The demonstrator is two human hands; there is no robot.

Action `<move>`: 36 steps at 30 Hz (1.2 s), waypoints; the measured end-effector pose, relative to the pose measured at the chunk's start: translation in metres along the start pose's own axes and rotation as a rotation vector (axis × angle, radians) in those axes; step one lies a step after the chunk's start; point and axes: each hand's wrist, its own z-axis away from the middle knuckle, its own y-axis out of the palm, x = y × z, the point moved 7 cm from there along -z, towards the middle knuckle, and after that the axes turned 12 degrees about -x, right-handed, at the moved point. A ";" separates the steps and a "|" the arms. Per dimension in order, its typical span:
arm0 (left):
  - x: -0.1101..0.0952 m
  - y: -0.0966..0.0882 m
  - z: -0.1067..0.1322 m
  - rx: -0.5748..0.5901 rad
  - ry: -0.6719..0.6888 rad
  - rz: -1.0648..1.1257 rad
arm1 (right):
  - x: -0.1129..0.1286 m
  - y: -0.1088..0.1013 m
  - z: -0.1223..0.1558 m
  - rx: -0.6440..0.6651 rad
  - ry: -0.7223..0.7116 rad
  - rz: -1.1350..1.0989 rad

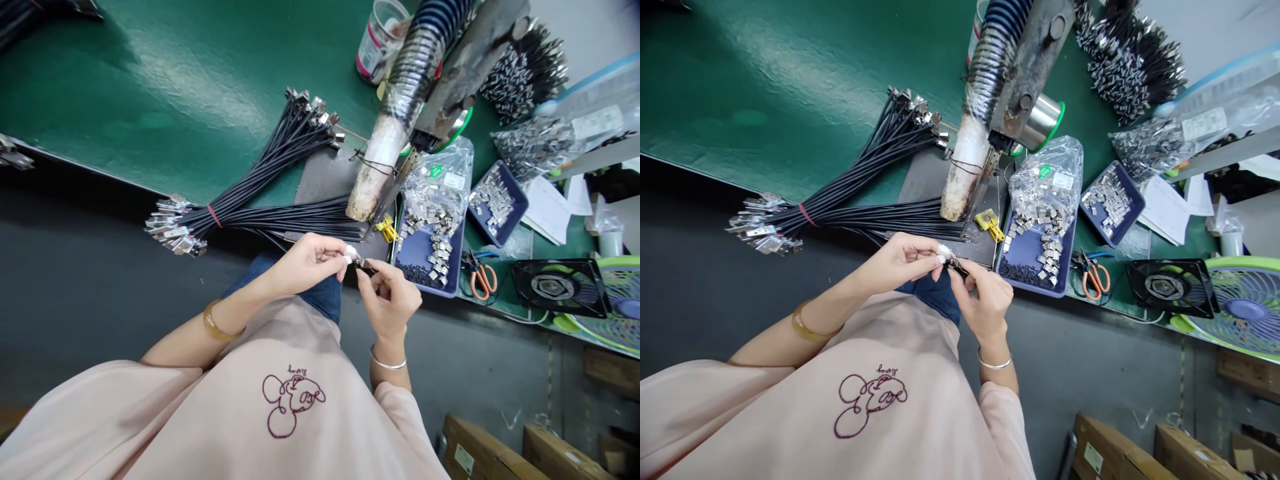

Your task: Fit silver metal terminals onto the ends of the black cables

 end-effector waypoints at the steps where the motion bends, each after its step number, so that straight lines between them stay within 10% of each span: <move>1: 0.002 0.000 0.000 -0.015 -0.004 -0.006 | 0.001 -0.001 0.000 -0.005 0.004 -0.006; 7: 0.010 -0.001 -0.004 -0.118 -0.009 -0.024 | -0.020 -0.011 0.000 -0.159 0.252 -0.055; 17: 0.013 0.001 -0.011 -0.178 -0.007 -0.027 | -0.039 0.022 -0.001 0.142 0.603 -0.260; 36: 0.015 -0.005 -0.017 -0.365 0.003 -0.021 | -0.027 0.029 -0.013 -0.025 0.296 -0.169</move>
